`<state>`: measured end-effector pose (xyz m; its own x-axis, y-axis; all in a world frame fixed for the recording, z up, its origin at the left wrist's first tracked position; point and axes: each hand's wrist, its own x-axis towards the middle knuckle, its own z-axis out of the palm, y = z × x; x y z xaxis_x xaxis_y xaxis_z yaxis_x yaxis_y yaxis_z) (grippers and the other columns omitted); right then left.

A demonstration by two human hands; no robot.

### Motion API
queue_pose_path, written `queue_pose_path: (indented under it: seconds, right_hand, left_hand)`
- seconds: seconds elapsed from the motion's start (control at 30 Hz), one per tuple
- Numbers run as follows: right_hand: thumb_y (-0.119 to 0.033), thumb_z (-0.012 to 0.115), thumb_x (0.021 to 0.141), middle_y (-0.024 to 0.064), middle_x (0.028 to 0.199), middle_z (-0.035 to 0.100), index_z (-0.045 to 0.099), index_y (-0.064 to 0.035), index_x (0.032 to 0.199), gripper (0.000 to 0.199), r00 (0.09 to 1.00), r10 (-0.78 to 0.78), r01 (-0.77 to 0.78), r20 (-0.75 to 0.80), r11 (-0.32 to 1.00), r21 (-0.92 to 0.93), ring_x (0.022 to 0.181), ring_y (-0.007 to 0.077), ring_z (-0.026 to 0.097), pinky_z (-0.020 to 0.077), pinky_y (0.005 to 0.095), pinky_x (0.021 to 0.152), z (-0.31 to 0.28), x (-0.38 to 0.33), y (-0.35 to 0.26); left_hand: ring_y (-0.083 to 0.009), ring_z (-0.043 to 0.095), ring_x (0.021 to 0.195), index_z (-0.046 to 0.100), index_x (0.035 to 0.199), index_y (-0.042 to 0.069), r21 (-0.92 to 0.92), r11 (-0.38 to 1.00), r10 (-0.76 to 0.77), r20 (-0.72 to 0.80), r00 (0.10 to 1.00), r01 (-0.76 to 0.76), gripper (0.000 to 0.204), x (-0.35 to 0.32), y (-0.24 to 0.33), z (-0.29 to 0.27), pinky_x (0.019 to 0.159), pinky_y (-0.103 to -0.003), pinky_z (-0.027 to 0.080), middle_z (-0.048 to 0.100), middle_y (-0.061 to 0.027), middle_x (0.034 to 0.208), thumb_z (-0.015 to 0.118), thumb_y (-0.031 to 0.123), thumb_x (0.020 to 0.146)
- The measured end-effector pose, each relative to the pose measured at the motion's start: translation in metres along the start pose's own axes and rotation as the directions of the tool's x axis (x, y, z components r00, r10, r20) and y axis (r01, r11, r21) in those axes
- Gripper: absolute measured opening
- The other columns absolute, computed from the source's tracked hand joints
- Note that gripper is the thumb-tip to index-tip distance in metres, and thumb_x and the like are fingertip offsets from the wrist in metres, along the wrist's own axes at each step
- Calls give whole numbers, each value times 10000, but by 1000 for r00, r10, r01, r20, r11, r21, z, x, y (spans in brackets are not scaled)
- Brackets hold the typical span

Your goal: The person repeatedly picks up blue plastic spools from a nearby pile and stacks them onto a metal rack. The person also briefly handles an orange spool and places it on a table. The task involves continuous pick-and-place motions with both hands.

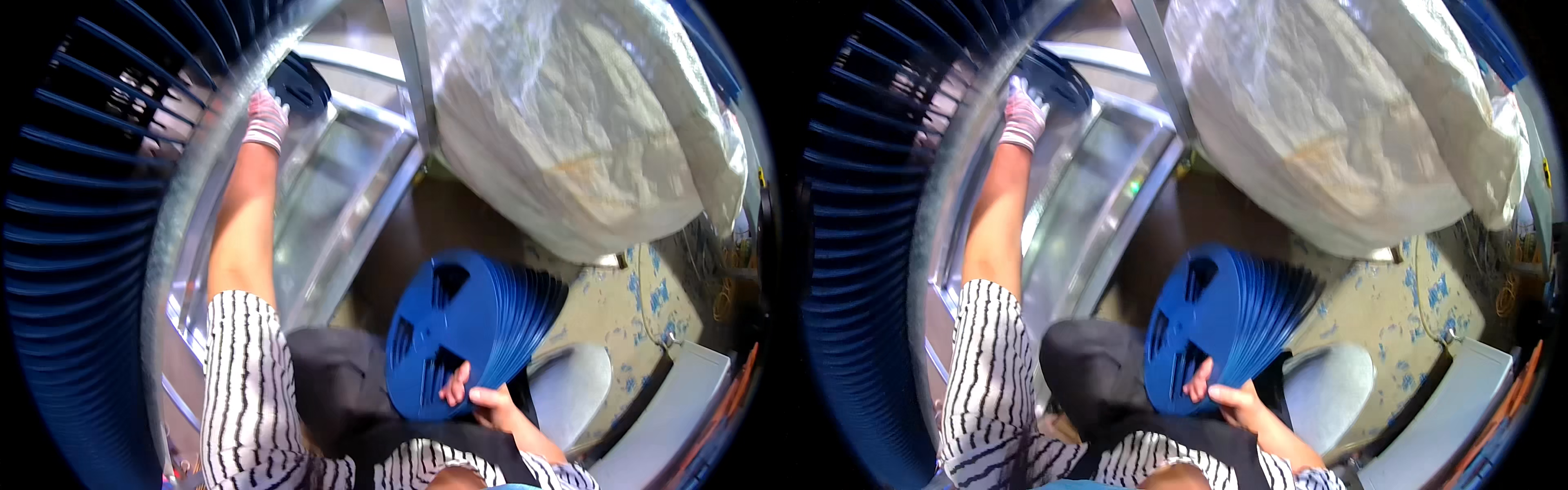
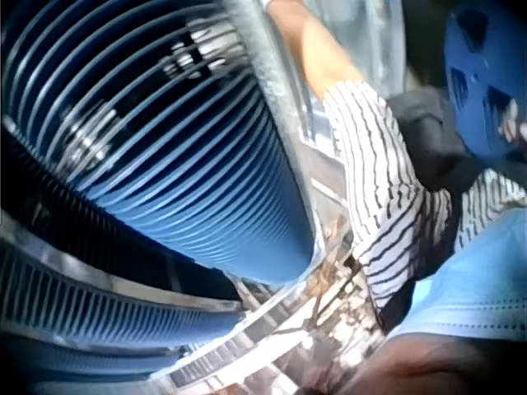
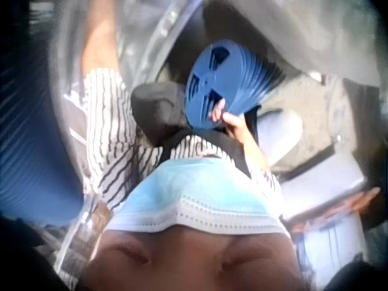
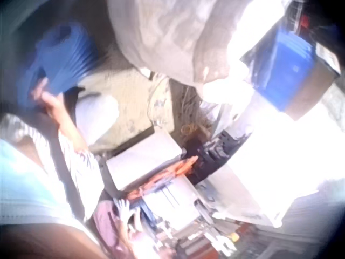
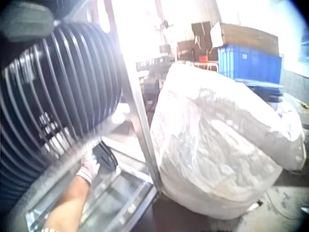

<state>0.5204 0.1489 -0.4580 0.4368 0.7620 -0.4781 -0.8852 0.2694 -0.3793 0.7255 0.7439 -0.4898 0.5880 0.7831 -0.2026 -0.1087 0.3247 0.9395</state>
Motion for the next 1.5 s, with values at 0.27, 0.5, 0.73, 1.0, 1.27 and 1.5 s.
queue_pose_path:
  seconds: [0.27,0.5,0.73,1.0,1.27,1.5]
  right_hand:
    - [-377,697,701,4,603,503,505,-119,829,346,968,-119,77,223,979,189,572,168,506,455,345,696,-14,20,-11]
    - [-504,700,775,-36,592,525,509,-156,792,397,825,-163,-74,541,918,389,556,133,521,451,314,674,-9,39,-16]
    - [-511,678,823,-52,590,534,503,-159,779,396,720,-154,-187,677,896,403,537,118,522,459,309,641,-5,36,-19]
    - [-520,676,811,-51,573,513,485,-164,775,406,816,-135,-135,563,901,411,507,108,479,428,296,612,-8,29,-5]
    - [-542,679,778,-25,584,518,484,-149,794,439,843,-145,-57,518,934,354,531,131,492,457,331,662,-4,32,-1]
    - [-513,677,807,-4,627,525,501,-124,862,430,872,-87,53,482,995,82,595,146,529,481,354,733,19,28,0]
  left_hand:
    - [-174,506,1210,501,1350,11,523,845,-53,298,953,-116,454,-351,-36,-32,1033,-283,372,562,-92,1302,566,248,968]
    - [-251,510,1235,476,1340,-46,778,601,139,127,982,-186,457,-492,0,-74,1065,-338,352,545,-169,1321,509,209,963]
    - [-240,473,1265,456,1364,-30,621,760,322,-102,941,-192,469,-521,13,-79,1087,-349,319,535,-157,1331,477,221,968]
    - [-182,506,1176,418,1398,-4,464,883,193,-218,957,-73,489,-528,7,-71,1027,-309,365,554,-150,1283,537,111,938]
    - [-283,528,1197,297,1464,22,893,444,-228,196,954,-77,830,-499,-8,-18,995,-356,413,533,-240,1281,713,369,836]
    - [-355,537,1179,273,1465,22,902,431,-266,159,951,-30,950,-491,-39,-15,1002,-387,419,529,-274,1273,801,281,719]
